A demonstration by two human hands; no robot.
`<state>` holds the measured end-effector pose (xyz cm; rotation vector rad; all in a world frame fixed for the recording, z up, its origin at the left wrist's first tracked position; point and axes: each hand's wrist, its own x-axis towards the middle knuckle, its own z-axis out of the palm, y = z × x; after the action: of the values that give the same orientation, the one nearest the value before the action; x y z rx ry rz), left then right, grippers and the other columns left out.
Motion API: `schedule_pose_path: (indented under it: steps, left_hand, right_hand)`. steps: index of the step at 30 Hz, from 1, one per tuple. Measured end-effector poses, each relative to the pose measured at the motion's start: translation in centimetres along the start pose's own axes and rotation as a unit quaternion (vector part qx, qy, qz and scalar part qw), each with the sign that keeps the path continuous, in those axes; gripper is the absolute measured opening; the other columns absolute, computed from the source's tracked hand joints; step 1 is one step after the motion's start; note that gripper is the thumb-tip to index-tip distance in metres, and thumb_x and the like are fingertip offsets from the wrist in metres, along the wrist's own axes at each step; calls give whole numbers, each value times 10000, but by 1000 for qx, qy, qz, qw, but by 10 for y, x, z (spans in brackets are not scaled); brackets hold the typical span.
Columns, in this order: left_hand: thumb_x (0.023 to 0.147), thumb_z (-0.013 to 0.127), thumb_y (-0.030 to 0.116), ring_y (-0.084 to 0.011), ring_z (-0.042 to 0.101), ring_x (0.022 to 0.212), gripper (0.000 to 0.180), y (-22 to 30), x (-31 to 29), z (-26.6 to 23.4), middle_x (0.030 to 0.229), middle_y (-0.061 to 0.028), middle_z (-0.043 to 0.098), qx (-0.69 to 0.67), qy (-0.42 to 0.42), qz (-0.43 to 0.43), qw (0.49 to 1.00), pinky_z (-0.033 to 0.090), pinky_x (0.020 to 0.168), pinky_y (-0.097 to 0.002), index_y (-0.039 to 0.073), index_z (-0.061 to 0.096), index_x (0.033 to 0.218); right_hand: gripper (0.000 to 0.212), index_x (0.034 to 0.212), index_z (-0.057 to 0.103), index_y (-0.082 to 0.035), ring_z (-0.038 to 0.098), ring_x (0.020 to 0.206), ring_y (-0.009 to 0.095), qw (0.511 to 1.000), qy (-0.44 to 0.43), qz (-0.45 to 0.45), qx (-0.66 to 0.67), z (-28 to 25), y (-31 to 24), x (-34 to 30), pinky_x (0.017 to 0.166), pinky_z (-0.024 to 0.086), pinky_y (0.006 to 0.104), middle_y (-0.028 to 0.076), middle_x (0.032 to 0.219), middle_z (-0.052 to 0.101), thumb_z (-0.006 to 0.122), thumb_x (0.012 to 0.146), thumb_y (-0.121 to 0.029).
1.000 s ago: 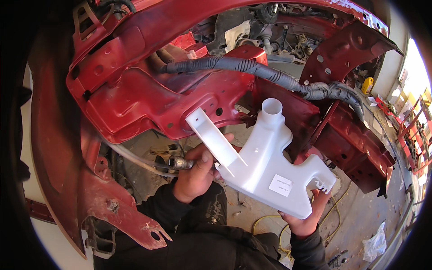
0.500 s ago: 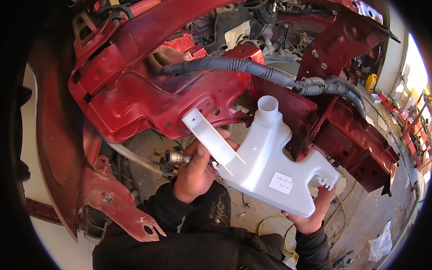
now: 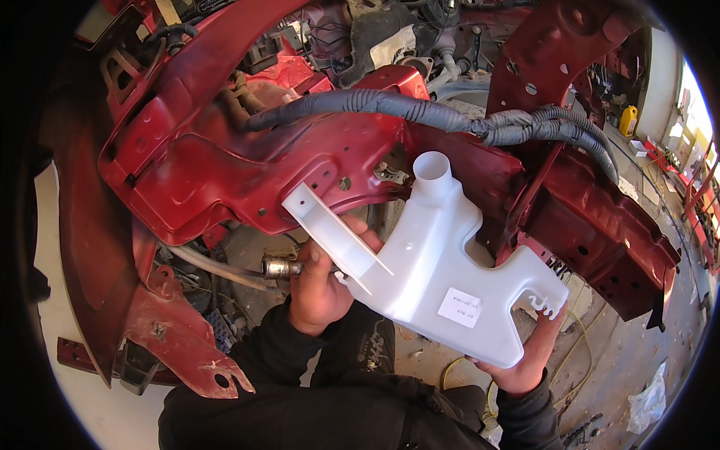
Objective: The person handles a white plastic coolant reservoir, repeatedly positioning it against the red car frame to check fit. They retrieve a socket wrench and hammer from a tool cart, then use the socket as a drift to tap a bolt into the reservoir mounting hole. The person continues to align and adjust the reservoir near the engine bay.
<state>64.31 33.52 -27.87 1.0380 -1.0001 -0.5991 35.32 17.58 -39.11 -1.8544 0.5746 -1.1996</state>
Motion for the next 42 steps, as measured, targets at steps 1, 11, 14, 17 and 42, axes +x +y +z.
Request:
schedule_pose_path:
  steps: [1, 11, 14, 17, 42]
  left_hand:
    - [1097, 558, 652, -261, 717, 1175, 754, -1, 1, 0, 1262, -153, 737, -14, -8, 7, 1000, 573, 1045, -439, -10, 567, 1455]
    - [1076, 528, 721, -242, 723, 1048, 796, 0, 5, 1, 1156, -166, 740, 22, 6, -8, 1000, 573, 952, -401, -25, 602, 1342]
    - [1095, 512, 698, -225, 711, 1020, 762, -5, 5, 5, 1136, -154, 730, 28, 32, 13, 999, 563, 928, -384, -28, 605, 1310]
    - [1121, 495, 656, -217, 702, 1006, 713, -10, 7, 7, 1115, -146, 725, 41, 49, 47, 997, 559, 915, -375, -26, 607, 1296]
    - [1148, 507, 608, -238, 669, 1092, 642, -5, 15, 24, 1153, -120, 703, -42, 124, 48, 990, 535, 1014, -423, -1, 646, 1297]
  right_hand:
    - [1537, 1687, 168, 54, 419, 1526, 352, 1000, -9, 3, -13, -1, -1, 0, 1283, 299, 494, 218, 1637, 395, 1041, 595, -585]
    - [1561, 1714, 146, 56, 392, 1570, 355, 998, -16, 56, 33, 1, 6, -9, 1296, 290, 521, 219, 1707, 342, 1025, 619, -623]
    - [1587, 1729, 136, 41, 385, 1576, 353, 995, -37, 78, 46, -4, 7, -9, 1292, 295, 560, 211, 1728, 315, 1005, 625, -697]
    - [1579, 1740, 121, 27, 378, 1578, 354, 994, -49, 77, 53, -9, 4, -10, 1281, 306, 587, 204, 1739, 297, 972, 658, -747]
    - [403, 1293, 645, 36, 709, 942, 256, 998, 39, 41, -33, 9, -10, -74, 848, 586, 356, 144, 1069, 674, 814, 952, -95]
